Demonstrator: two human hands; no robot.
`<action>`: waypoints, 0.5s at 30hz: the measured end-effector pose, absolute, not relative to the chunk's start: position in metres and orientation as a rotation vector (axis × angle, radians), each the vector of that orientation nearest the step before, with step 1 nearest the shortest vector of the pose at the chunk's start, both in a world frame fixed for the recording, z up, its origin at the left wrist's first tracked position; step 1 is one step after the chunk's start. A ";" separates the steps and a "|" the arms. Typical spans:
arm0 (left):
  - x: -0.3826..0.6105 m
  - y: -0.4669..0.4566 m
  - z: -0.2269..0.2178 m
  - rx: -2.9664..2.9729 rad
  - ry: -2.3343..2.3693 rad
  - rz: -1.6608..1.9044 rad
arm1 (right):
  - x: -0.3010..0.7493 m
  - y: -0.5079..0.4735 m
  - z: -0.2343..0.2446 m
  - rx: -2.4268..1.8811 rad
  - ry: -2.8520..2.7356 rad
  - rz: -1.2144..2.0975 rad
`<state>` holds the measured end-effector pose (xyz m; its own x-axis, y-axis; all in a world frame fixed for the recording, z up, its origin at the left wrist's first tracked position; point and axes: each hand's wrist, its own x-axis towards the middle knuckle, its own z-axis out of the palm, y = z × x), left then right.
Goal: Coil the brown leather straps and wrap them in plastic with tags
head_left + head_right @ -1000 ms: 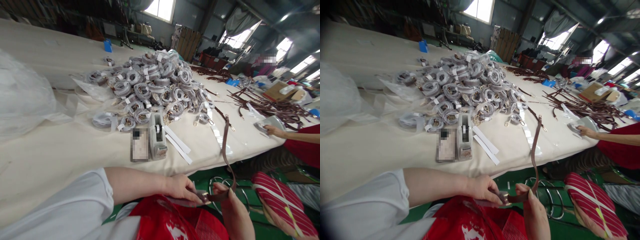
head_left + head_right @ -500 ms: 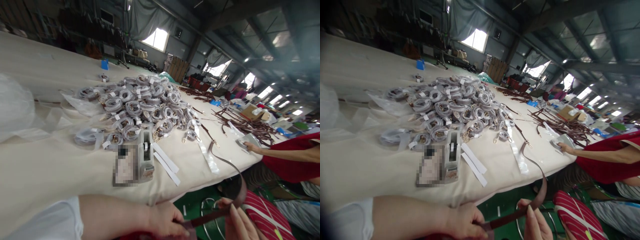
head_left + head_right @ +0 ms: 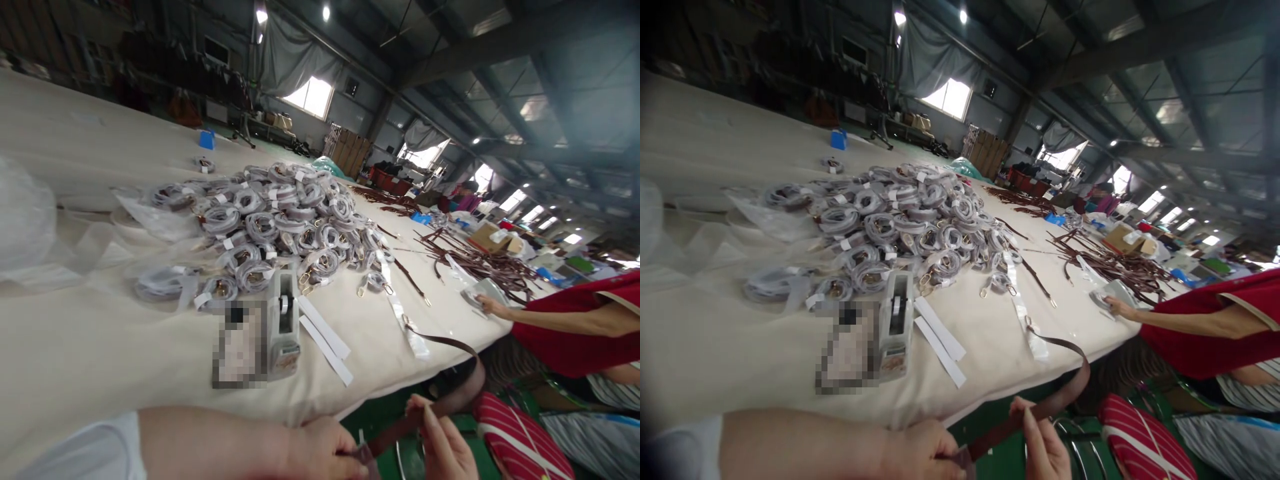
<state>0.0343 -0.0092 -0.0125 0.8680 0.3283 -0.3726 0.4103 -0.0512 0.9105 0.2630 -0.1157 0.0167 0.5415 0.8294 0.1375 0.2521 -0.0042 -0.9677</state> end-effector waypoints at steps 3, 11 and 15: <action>0.036 -0.007 -0.014 1.570 0.542 -0.047 | 0.236 -0.112 0.006 -1.585 -1.095 0.976; 0.036 -0.008 -0.022 1.567 0.338 -0.033 | 0.249 -0.107 0.034 -1.365 -0.621 0.696; 0.038 -0.006 -0.017 1.417 0.342 0.066 | 0.233 -0.113 0.039 -1.592 -0.974 0.953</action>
<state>0.0379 -0.0063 -0.0171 0.9494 0.2469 -0.1942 0.1577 0.1602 0.9744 0.2332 -0.1130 0.0386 0.3651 0.9236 -0.1164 0.1368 -0.1769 -0.9747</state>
